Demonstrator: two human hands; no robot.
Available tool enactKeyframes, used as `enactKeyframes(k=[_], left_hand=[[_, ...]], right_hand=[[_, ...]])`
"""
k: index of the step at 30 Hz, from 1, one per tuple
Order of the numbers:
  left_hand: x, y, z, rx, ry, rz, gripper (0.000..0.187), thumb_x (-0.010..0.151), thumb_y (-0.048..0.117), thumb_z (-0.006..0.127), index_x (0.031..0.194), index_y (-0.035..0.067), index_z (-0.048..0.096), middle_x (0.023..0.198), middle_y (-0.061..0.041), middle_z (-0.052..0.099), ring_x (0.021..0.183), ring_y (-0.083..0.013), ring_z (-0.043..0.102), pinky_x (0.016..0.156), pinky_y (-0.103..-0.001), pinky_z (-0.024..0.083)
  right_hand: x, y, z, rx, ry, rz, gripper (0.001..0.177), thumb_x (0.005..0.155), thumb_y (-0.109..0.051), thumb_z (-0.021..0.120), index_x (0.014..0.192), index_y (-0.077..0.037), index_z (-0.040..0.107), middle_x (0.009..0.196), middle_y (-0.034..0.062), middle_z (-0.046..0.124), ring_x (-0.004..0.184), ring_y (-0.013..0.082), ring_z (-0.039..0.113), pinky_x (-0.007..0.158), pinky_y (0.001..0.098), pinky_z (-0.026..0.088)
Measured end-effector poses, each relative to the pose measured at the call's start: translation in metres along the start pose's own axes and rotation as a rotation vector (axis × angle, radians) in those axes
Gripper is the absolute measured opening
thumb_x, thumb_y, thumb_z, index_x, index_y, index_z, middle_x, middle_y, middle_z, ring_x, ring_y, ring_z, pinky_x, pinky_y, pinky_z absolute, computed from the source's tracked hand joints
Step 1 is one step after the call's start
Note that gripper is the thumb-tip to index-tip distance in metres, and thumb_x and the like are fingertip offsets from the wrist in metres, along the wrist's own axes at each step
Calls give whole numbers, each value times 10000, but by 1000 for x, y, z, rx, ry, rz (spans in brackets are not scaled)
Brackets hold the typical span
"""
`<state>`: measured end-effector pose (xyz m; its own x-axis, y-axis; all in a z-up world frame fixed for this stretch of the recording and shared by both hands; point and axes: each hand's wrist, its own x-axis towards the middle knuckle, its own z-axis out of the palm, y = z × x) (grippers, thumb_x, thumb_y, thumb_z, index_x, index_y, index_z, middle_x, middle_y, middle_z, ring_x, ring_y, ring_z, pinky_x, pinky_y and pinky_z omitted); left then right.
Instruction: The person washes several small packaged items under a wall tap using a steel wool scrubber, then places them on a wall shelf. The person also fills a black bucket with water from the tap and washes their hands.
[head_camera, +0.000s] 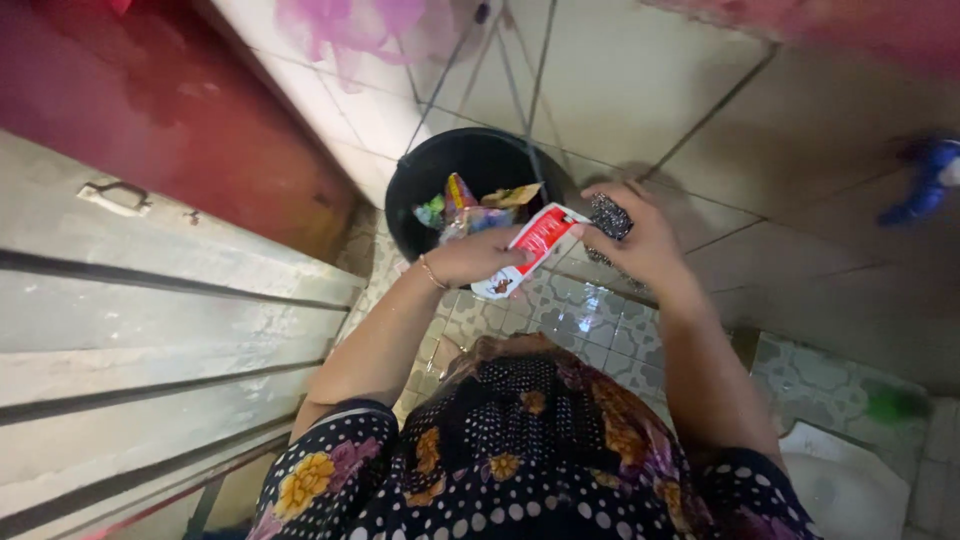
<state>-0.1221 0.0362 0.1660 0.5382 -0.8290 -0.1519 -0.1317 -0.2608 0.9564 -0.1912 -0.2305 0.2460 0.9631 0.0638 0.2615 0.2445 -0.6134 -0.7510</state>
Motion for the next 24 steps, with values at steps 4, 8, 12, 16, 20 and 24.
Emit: enactKeyframes(k=[4, 8, 12, 16, 20, 24], left_hand=[[47, 47, 52, -440, -48, -174, 400, 1021, 222, 564, 1362, 17, 522, 956, -106, 664, 687, -175, 708, 594, -310, 587], [106, 50, 101, -407, -38, -207, 479, 981, 222, 583, 1424, 133, 424, 969, -56, 661, 676, -153, 687, 574, -307, 584], [162, 43, 150, -621, -149, -337, 417, 993, 199, 552, 1378, 89, 437, 904, -89, 600, 679, -221, 691, 573, -385, 598], [214, 47, 197, -715, -168, -435, 403, 973, 154, 472, 1349, 33, 390, 913, -119, 576, 706, -299, 721, 611, -443, 639], [272, 29, 241, -936, -181, -390, 427, 949, 49, 470, 1366, 66, 384, 983, -134, 581, 792, -307, 732, 669, -462, 649], [312, 31, 273, -763, -41, -219, 366, 1022, 51, 479, 1381, -17, 460, 1091, -193, 665, 902, -321, 763, 645, -409, 615]], right_hand=[[-35, -11, -56, -404, 268, 63, 507, 862, -258, 824, 1344, -171, 692, 1290, 165, 626, 1103, 385, 654, 904, 492, 539], [-76, 25, -140, -563, 500, 223, 596, 896, -224, 805, 1452, -136, 608, 1417, 207, 536, 1195, 412, 640, 977, 499, 546], [-99, 76, -228, -782, 592, 263, 729, 899, -247, 811, 1530, -25, 524, 1548, 233, 471, 1260, 440, 607, 981, 508, 532], [-94, 104, -267, -769, 379, 392, 682, 873, -337, 847, 1405, -11, 573, 1432, 208, 553, 1197, 432, 630, 956, 533, 524], [-90, 110, -269, -870, 423, 414, 677, 846, -403, 855, 1296, 23, 583, 1371, 279, 540, 1042, 449, 653, 831, 525, 538], [-105, 120, -276, -686, 437, 247, 555, 864, -320, 818, 1318, -82, 609, 1297, 148, 615, 1094, 400, 671, 886, 511, 551]])
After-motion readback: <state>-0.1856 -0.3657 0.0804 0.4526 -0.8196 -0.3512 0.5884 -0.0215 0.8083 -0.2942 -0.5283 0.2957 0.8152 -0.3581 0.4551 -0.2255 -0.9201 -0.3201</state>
